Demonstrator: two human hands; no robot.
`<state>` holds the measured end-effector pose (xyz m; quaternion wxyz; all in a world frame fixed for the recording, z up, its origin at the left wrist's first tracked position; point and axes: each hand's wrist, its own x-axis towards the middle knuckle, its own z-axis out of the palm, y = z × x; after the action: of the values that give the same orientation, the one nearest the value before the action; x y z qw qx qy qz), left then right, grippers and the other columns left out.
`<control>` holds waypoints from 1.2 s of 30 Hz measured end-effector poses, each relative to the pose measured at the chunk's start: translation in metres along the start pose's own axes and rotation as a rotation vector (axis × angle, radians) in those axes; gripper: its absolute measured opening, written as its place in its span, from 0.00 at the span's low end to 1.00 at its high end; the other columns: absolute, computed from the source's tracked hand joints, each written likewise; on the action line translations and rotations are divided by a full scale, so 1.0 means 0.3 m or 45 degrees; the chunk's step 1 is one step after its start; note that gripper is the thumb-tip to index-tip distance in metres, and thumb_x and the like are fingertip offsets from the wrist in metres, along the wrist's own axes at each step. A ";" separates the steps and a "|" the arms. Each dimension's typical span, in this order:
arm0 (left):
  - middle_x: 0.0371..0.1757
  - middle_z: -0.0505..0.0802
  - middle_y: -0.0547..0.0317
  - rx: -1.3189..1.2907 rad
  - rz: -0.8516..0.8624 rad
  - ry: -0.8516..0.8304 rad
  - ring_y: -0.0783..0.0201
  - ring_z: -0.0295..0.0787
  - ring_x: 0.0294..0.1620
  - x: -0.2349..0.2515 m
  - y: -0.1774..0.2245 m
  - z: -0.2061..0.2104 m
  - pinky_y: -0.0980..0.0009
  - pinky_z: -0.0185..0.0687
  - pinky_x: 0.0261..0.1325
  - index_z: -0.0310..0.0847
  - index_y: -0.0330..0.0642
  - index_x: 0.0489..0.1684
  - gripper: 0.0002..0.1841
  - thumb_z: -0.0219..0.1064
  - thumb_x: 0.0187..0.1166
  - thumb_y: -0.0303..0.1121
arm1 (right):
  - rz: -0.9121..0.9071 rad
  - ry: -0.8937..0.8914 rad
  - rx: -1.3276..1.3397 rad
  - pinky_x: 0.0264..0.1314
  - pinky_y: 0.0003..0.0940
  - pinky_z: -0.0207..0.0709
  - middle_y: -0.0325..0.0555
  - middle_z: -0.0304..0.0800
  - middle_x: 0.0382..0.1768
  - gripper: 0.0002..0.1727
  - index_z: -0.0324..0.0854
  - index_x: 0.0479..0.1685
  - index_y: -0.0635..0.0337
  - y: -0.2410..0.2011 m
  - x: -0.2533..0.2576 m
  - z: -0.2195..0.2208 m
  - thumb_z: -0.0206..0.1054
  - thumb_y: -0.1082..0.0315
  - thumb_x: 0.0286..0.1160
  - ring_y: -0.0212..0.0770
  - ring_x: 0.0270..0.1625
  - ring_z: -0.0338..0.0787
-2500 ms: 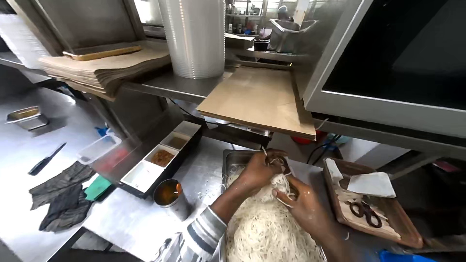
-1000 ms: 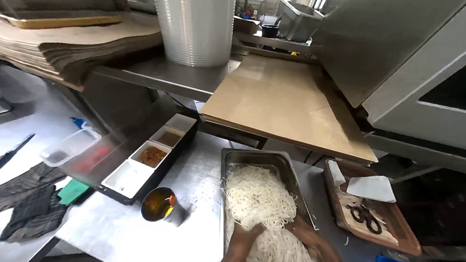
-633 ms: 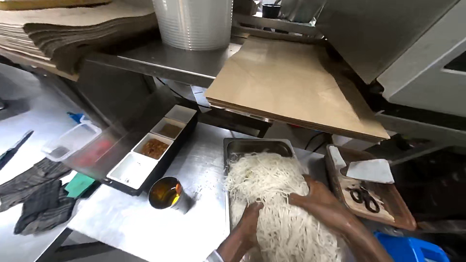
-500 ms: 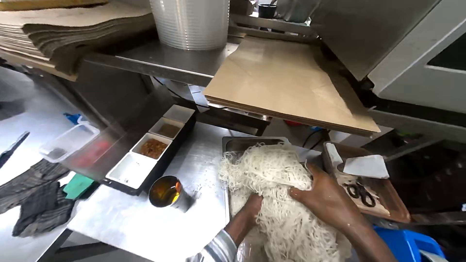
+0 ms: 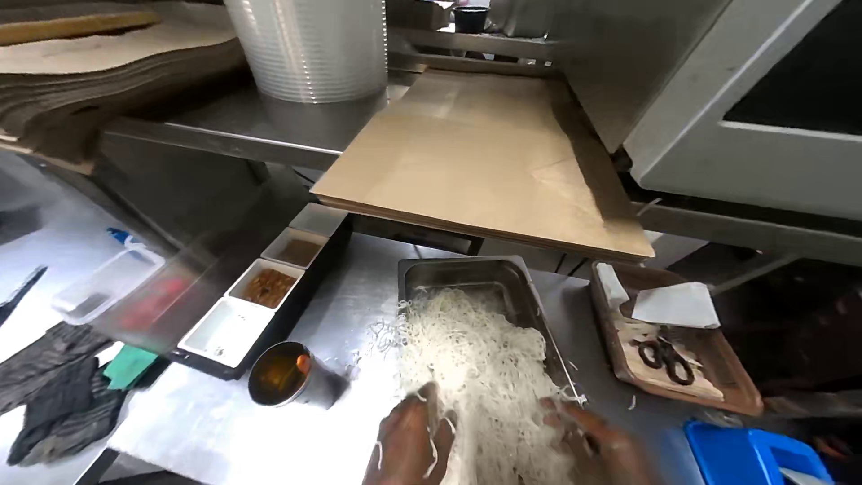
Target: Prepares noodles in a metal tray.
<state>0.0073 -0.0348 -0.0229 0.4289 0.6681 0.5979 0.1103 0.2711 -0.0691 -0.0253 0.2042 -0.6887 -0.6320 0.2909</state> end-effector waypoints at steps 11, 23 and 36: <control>0.92 0.58 0.28 -0.488 -0.119 -0.024 0.34 0.69 0.84 0.239 -0.081 0.235 0.40 0.72 0.79 0.29 0.43 0.98 0.63 0.75 0.70 0.61 | 0.368 -0.315 0.200 0.89 0.55 0.60 0.71 0.57 0.88 0.63 0.39 0.95 0.69 0.179 0.231 0.196 0.81 0.71 0.55 0.62 0.89 0.65; 0.51 0.90 0.53 -1.321 -0.006 -0.064 0.68 0.90 0.46 0.218 0.272 -0.067 0.69 0.88 0.50 0.63 0.37 0.80 0.29 0.68 0.79 0.26 | 0.051 0.302 0.617 0.53 0.20 0.83 0.43 0.85 0.56 0.41 0.67 0.76 0.73 -0.169 0.108 -0.209 0.72 0.75 0.52 0.20 0.53 0.86; 0.81 0.80 0.43 0.436 0.846 0.170 0.42 0.76 0.81 0.508 0.273 -0.181 0.42 0.68 0.82 0.69 0.43 0.87 0.32 0.68 0.80 0.32 | 0.031 0.176 -0.211 0.64 0.77 0.75 0.76 0.85 0.65 0.37 0.74 0.79 0.72 -0.188 -0.098 -0.071 0.76 0.69 0.63 0.78 0.63 0.87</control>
<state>0.0689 0.1323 0.0119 0.2121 0.8789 0.3851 0.1851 0.2416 -0.0896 0.0314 0.1863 -0.7292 -0.6298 0.1920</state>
